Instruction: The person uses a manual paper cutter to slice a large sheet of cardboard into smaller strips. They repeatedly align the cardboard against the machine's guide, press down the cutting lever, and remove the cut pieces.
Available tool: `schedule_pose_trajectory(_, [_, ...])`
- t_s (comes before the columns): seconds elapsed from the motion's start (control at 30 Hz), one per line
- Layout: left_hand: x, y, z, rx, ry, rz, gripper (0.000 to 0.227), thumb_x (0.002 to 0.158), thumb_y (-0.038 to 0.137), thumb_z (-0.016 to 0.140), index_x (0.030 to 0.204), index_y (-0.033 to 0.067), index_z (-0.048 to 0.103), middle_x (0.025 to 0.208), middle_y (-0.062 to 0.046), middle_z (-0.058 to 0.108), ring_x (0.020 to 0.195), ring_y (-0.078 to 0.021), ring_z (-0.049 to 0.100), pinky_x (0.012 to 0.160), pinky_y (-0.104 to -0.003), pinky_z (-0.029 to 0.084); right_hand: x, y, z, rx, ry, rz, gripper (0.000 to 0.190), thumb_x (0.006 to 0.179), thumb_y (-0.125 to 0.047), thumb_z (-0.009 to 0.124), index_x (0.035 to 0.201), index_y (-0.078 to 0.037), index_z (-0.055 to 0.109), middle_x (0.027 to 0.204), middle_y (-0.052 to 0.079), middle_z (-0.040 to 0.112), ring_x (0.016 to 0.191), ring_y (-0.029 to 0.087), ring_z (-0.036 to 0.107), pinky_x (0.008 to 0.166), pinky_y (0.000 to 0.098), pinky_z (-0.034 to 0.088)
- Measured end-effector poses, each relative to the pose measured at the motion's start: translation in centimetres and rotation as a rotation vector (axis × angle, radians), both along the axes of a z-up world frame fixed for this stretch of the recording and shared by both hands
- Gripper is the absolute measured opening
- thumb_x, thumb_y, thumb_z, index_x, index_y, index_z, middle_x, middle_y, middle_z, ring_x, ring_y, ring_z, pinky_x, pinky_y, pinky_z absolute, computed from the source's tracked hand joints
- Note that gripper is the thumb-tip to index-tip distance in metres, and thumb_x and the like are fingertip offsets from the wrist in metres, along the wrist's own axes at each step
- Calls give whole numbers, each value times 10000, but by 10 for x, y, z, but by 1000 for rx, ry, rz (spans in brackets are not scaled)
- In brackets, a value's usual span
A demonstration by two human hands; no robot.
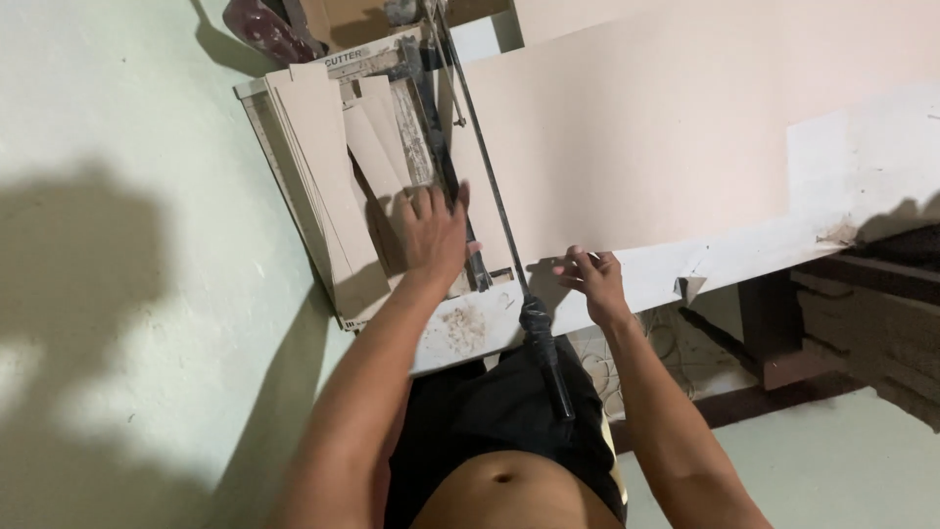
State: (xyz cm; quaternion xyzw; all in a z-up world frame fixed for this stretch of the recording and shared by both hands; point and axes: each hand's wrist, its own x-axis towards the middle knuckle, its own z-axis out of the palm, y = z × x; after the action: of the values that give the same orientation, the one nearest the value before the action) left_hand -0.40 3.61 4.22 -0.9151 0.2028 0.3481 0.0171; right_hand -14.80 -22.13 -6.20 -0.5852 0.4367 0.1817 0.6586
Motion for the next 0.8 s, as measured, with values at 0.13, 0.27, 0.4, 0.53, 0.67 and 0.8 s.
schedule_pose_trajectory(0.13, [5,-25,-16,80,104,204,1030,861,545,721,1638,150,172,1646,-299,176,1524,-457,95,1144,-707,-41,-1,-10,-6,-25,33,94,307,1049,-316,657,1191,-48,609,1001,163,735,850,299,758,748,487,637])
schedule_pose_trajectory(0.27, [-1,-38,-52,141,171,301,1222,765,399,850,1641,123,44,1660,-325,-17,1543,-462,-19,1099,-777,-86,25,2,62,-306,219,694,656,1076,-619,450,1095,-33,743,834,204,774,711,327,783,633,445,646])
schedule_pose_trajectory(0.4, [-19,-25,-100,-56,85,315,1479,514,819,679,1653,124,41,1674,-341,4,1553,-477,-12,1131,-746,-89,50,84,241,-451,144,936,673,920,-172,519,1568,-226,346,1019,240,778,952,498,738,868,602,572])
schedule_pose_trajectory(0.53, [-7,-36,-70,88,123,303,1204,772,333,834,1628,116,15,1641,-343,-15,1535,-485,4,1113,-794,-69,-6,104,170,-597,217,1272,813,968,-388,550,1611,-67,169,911,287,760,816,445,772,744,539,628])
schedule_pose_trajectory(0.67, [-8,-34,-80,7,54,360,1320,698,290,913,1626,131,-11,1636,-359,1,1541,-499,14,1132,-786,-75,-57,91,4,-679,128,1304,730,991,-130,420,1623,-5,78,1070,307,737,985,483,738,874,574,582])
schedule_pose_trajectory(0.8, [-8,-32,-56,-35,94,351,1260,738,311,900,1624,124,24,1635,-353,-13,1532,-502,-22,1113,-790,-108,-32,81,103,-566,218,1171,763,949,-351,564,1575,-191,160,986,267,745,928,484,738,850,592,583])
